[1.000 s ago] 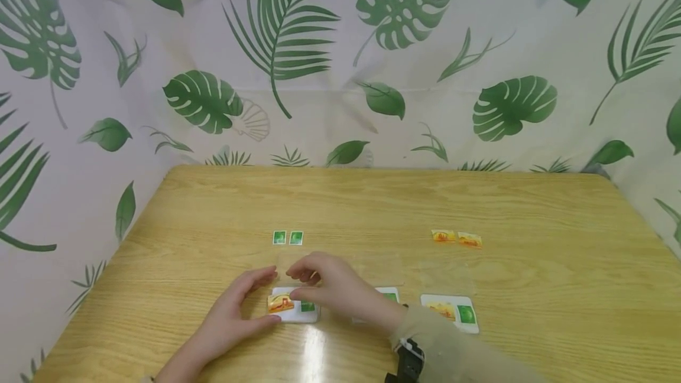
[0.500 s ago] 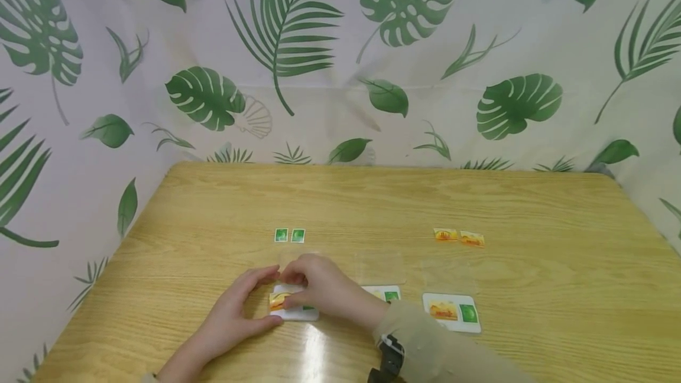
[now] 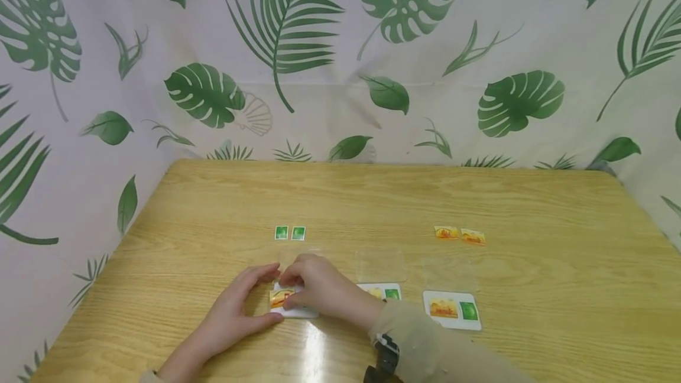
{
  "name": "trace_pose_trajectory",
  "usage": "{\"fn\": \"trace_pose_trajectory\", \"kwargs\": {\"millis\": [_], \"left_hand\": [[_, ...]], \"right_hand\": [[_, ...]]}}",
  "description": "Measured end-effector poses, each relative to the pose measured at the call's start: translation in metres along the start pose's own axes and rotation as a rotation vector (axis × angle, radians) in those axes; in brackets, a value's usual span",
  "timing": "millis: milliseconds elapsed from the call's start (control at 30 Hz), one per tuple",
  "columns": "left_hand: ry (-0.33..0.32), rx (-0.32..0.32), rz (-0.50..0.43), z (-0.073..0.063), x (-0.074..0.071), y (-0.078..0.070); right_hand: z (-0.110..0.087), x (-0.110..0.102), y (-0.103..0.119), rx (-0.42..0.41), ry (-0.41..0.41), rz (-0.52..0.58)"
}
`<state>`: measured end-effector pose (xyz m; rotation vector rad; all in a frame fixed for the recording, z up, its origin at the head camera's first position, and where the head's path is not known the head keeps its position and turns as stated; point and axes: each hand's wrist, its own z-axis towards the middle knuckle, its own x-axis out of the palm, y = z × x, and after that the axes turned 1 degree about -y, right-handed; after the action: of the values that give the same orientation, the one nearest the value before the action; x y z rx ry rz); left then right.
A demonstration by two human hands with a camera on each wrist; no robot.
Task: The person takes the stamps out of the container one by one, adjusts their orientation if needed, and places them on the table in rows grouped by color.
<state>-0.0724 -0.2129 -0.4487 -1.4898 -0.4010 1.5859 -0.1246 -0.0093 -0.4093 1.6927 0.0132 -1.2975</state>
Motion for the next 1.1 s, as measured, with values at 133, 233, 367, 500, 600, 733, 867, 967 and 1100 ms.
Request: {"fn": "trace_pose_trajectory", "kwargs": {"millis": [133,233,367,500,600,733,867,967,1100], "left_hand": [[-0.003,0.003,0.006,0.001,-0.0009,-0.0012],[-0.005,0.011,0.006,0.0021,-0.0017,-0.0024],[-0.007,0.02,0.004,0.0031,-0.0024,-0.0035],[-0.006,0.021,0.0,0.0032,-0.0025,-0.0038],[-0.006,0.021,-0.004,0.0033,-0.0026,-0.0037],[0.0,0.015,-0.005,0.0033,-0.0027,-0.0035],[0.008,0.002,-0.005,0.0025,-0.0027,-0.0036],[0.011,-0.009,-0.007,0.0015,-0.0024,-0.0037],[0.013,-0.018,-0.009,0.0007,-0.0018,-0.0033]], "right_hand": [[0.0008,-0.0022,0.0019,0.014,0.011,-0.005],[0.0017,-0.0033,0.0025,0.025,0.016,-0.01],[0.003,-0.0039,0.0026,0.028,0.02,-0.018],[0.0036,-0.0046,0.003,0.017,0.022,-0.02],[0.0035,-0.0052,0.0033,0.005,0.022,-0.017],[0.003,-0.0054,0.0035,-0.003,0.021,-0.012],[0.0029,-0.0045,0.0036,0.004,0.023,-0.016],[0.003,-0.0028,0.003,0.009,0.028,-0.023],[0.0021,-0.0026,0.0027,0.006,0.028,-0.017]]}}
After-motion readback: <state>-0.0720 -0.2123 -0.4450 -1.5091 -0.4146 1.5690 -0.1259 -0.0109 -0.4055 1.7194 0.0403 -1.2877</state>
